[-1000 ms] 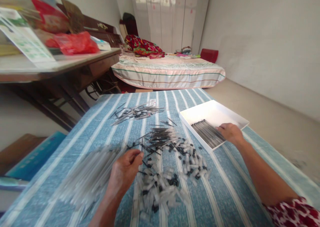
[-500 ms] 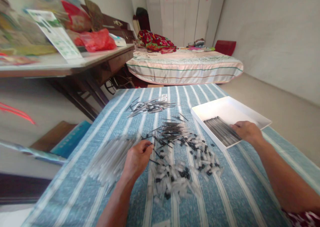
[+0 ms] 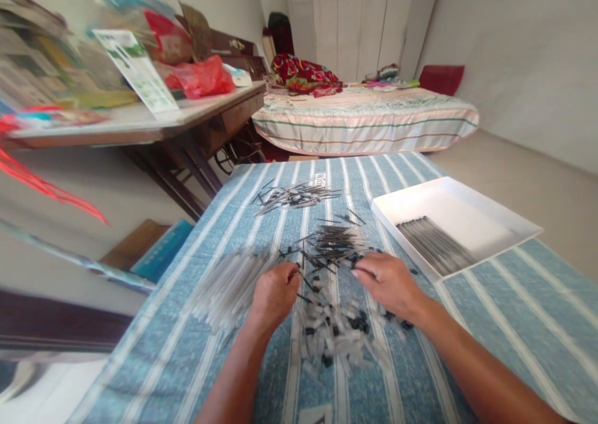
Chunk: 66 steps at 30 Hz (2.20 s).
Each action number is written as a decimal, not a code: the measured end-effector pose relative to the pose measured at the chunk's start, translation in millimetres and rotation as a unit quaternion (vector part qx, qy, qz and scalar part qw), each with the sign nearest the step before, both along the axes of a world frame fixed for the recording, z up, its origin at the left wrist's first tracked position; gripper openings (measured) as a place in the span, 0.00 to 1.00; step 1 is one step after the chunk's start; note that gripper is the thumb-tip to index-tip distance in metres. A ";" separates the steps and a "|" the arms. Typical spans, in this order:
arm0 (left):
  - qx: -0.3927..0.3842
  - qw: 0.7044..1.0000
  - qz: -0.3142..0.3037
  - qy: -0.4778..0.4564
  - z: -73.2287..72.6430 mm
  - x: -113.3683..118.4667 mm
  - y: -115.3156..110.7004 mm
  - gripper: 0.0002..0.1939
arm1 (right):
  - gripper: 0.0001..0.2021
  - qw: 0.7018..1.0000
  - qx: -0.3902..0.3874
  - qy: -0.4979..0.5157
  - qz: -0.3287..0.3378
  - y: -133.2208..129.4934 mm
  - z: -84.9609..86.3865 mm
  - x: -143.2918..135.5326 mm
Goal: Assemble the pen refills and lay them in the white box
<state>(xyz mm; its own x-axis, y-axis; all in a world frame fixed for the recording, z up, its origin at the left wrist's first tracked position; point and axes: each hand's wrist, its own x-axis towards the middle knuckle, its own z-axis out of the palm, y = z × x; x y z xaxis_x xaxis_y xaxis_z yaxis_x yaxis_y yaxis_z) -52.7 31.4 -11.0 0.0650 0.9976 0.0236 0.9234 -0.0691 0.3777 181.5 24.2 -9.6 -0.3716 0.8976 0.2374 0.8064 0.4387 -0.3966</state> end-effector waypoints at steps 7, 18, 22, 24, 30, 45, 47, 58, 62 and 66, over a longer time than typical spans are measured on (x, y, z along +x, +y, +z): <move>0.046 0.996 0.073 0.005 14.0 -20.3 0.4 0.12 | 0.10 0.992 -0.009 -0.105 0.069 0.3 -8.9 -61.6; -0.018 0.978 0.050 0.201 10.5 7.8 -10.1 0.12 | 0.11 0.985 -0.029 -0.152 0.070 1.3 -13.0 -74.2; -0.017 0.973 0.061 0.220 7.6 10.9 -10.3 0.10 | 0.11 0.987 -0.035 -0.149 0.053 -0.5 -13.2 -69.4; -0.021 0.972 0.070 0.222 6.3 10.9 -9.7 0.10 | 0.11 0.987 -0.044 -0.150 0.044 -1.6 -12.9 -64.7; -0.029 0.970 0.090 0.223 6.4 11.5 -6.9 0.10 | 0.14 0.985 -0.081 -0.151 0.036 0.4 -6.3 -49.6; -0.037 0.973 0.081 0.212 8.5 12.4 -6.6 0.13 | 0.11 0.976 -0.045 -0.209 -0.041 15.6 -16.4 -54.8; -0.031 0.974 0.073 0.212 8.9 13.3 -8.2 0.14 | 0.10 0.977 -0.039 -0.206 -0.040 15.0 -17.3 -53.6; -0.010 0.969 0.045 0.242 1.0 19.8 -11.7 0.14 | 0.08 0.982 0.123 -0.124 -0.065 12.7 -32.7 -40.6; -0.012 0.969 0.048 0.240 0.1 20.0 -10.0 0.13 | 0.08 0.978 0.170 -0.098 -0.065 12.8 -38.9 -38.1; -0.027 0.972 0.044 0.227 1.7 16.0 -8.8 0.11 | 0.09 0.975 0.189 -0.087 -0.074 13.0 -40.4 -35.6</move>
<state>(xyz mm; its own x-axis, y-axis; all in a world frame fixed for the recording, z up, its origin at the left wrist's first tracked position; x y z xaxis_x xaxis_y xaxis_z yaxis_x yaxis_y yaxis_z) -36.7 22.6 -9.2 -0.0298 0.9987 -0.0402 0.9972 0.0269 -0.0700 145.9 37.3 -50.1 -0.3087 0.8052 0.5063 0.9126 0.4007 -0.0808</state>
